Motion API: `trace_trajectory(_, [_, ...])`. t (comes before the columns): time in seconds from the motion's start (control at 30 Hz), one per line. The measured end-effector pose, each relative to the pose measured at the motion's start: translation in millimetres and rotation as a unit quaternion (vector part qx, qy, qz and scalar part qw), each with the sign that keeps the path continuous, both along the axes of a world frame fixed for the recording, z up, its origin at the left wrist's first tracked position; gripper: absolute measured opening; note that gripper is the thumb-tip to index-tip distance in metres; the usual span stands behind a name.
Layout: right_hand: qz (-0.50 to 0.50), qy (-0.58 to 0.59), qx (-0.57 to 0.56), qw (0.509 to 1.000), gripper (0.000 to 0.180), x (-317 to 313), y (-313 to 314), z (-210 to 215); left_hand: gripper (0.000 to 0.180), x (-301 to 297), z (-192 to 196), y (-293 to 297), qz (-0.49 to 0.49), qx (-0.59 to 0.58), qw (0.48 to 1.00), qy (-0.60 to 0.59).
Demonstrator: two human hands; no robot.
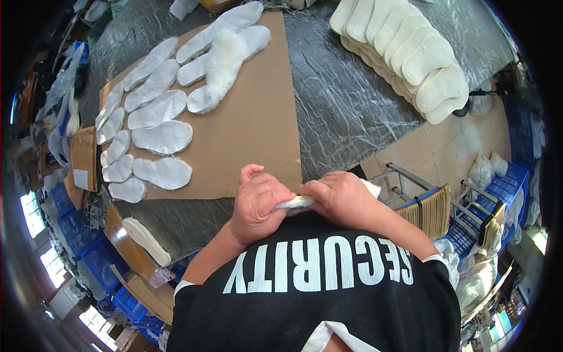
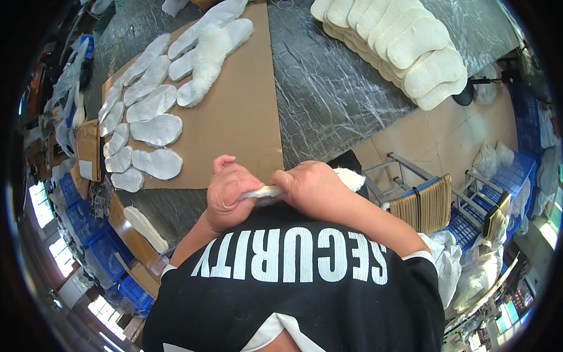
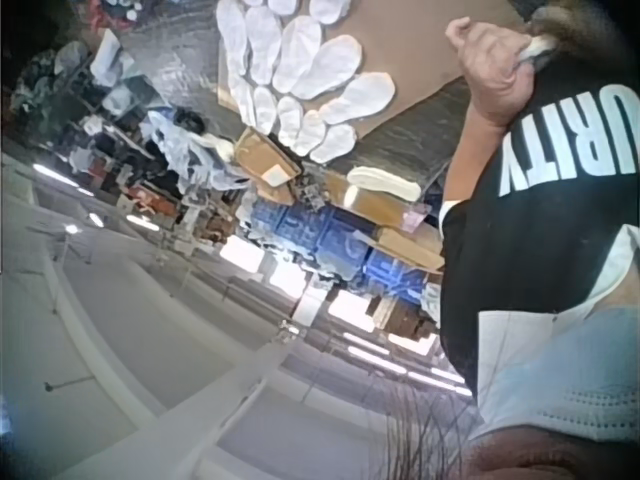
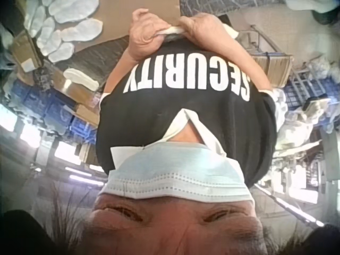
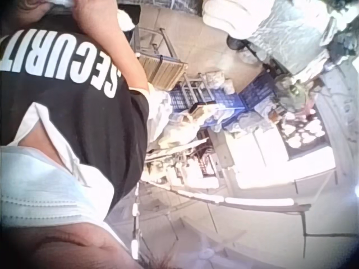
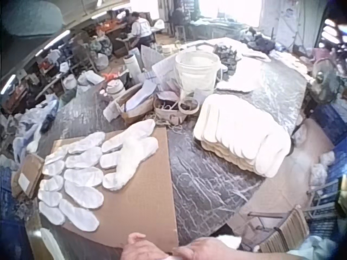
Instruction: Applying adhesive-backed fur lining to shoe insole components.
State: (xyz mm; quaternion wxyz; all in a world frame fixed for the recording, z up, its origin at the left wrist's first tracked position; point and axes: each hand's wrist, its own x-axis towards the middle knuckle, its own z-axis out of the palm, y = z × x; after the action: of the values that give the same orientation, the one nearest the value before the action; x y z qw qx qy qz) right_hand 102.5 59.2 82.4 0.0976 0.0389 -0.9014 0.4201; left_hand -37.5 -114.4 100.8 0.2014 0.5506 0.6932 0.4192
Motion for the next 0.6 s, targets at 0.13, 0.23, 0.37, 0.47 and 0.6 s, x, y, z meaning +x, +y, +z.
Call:
trace_trajectory(0.13, [-0.044,0.013,0.159,0.986,0.016,-1.2,18.9,14.3,0.040,0.7,-16.8,10.4,0.054,0.006,0.998,-0.009])
trace_trajectory(0.23, [-0.135,0.111,0.301,0.937,0.018,-6.9,36.5,11.2,0.074,-1.4,-45.4,20.0,0.133,-0.024,0.970,-0.200])
trace_trajectory(0.37, [-0.132,0.112,0.334,0.926,0.013,-9.1,51.5,-41.6,0.060,-19.5,-77.0,43.0,0.050,0.054,0.547,-0.834])
trace_trajectory(0.47, [-0.084,0.037,0.328,0.940,0.018,1.0,50.4,-84.5,0.042,-16.5,-103.2,57.6,0.239,-0.075,0.761,-0.598])
trace_trajectory(0.6, [-0.087,-0.069,0.248,0.962,0.054,-4.4,53.8,-76.5,0.041,-16.5,-99.1,61.4,0.279,-0.124,0.789,-0.533])
